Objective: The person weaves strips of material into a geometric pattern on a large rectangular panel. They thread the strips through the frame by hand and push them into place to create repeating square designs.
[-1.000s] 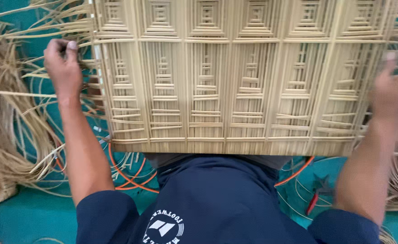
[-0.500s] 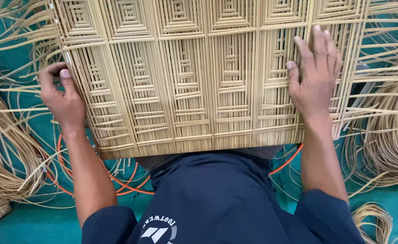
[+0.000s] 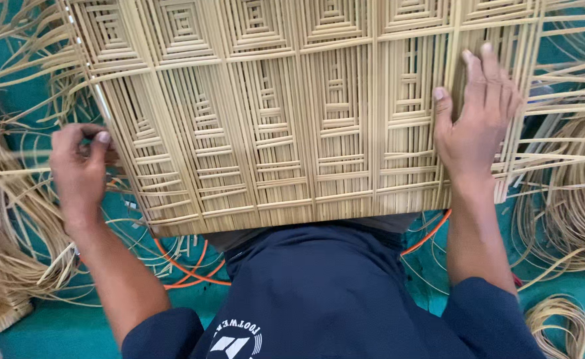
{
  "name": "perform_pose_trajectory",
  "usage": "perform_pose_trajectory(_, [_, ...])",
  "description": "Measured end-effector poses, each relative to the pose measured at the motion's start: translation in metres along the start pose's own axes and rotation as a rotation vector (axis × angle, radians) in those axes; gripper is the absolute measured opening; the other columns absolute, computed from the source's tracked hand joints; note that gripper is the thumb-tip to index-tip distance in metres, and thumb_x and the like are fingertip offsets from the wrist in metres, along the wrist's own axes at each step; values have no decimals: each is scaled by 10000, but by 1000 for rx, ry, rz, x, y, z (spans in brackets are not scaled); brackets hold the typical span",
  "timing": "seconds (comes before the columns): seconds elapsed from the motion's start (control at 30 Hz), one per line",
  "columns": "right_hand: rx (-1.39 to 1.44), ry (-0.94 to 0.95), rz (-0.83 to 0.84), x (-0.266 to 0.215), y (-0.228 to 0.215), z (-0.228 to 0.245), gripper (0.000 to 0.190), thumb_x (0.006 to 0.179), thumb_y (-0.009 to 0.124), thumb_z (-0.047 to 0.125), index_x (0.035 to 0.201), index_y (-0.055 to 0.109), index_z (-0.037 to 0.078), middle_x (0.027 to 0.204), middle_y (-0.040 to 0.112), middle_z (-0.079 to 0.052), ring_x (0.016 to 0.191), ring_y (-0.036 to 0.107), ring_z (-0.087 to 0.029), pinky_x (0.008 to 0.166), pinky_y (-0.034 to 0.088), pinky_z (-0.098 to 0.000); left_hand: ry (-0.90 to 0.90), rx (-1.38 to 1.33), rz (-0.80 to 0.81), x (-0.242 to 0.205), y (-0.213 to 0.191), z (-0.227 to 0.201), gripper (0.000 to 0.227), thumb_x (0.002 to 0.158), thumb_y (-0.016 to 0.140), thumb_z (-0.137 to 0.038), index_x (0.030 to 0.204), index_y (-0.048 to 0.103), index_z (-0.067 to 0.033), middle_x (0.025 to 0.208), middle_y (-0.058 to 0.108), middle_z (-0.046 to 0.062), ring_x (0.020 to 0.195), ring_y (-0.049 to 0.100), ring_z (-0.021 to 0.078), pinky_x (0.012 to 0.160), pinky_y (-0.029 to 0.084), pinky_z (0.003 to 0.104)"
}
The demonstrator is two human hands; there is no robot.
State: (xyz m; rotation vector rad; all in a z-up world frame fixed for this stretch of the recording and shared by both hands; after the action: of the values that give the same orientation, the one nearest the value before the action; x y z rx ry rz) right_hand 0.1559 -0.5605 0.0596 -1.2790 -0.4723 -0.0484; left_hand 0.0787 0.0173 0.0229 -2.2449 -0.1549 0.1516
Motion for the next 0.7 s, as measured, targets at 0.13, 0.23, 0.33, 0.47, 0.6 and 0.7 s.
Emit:
perform_pose_trajectory(0.13, [47, -4, 227, 9, 26, 36, 577, 1141, 736, 288, 1614, 465, 98, 1680, 258, -177, 1545, 281, -422, 1219, 296, -683, 295, 157, -252, 1, 19, -132, 191, 1046, 588, 65, 1230, 636, 43, 1246, 575, 209, 1201, 504, 385, 1047, 358, 514])
perform_pose_trajectory(0.23, [19, -168, 346, 19, 46, 85, 696, 1083, 413, 549, 1656, 399, 155, 1693, 168, -148, 1558, 154, -366, 1237, 238, -593, 357, 194, -149, 4, 93, -171, 346, 1126, 617, -224, 1441, 545, -100, 1506, 411, 144, 1438, 334, 343, 1226, 165, 539])
perform_pose_trajectory(0.33, [-34, -194, 496, 17, 64, 106, 880, 1030, 38, 724, 1711, 228, 199, 1730, 56, -76, 1583, 30, -352, 1286, 122, -536, 363, 437, 31, 4, 156, -193, 639, 1102, 478, -551, 1648, 370, -237, 1708, 175, 110, 1586, 99, 385, 1313, 53, 573])
perform_pose_trajectory(0.47, [-5, -210, 475, 7, 63, 108, 818, 1054, 79, 687, 1692, 262, 209, 1724, 139, -82, 1560, 94, -437, 1271, 130, -582, 289, 614, 89, 1, 174, -208, 777, 1029, 119, -689, 1676, 250, -280, 1721, 118, 91, 1572, 29, 448, 1319, 96, 594])
perform_pose_trajectory(0.6, [-45, -172, 541, -4, 71, 100, 796, 1037, 64, 702, 1690, 175, 260, 1727, 69, -58, 1580, 50, -396, 1294, 70, -565, 362, 510, -24, -13, 169, -215, 693, 1095, 200, -597, 1627, 427, -215, 1685, 240, 118, 1548, 120, 475, 1284, 143, 613])
perform_pose_trajectory(0.7, [-33, -101, 621, -7, 75, 82, 819, 985, 4, 778, 1696, 27, 372, 1706, -202, 2, 1619, -114, -281, 1338, -6, -546, 277, 569, 16, -8, 174, -209, 731, 1071, 168, -660, 1669, 310, -264, 1716, 138, 131, 1594, 104, 439, 1306, 159, 615])
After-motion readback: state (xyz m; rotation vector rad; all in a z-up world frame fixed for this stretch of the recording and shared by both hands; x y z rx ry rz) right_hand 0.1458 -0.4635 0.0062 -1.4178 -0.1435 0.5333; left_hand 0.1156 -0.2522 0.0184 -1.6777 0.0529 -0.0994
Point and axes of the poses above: each hand's wrist, its own x-axis towards the middle knuckle, its own y-axis out of the palm, z = x × y, the point moved 9 cm from there along x, towards the middle knuckle
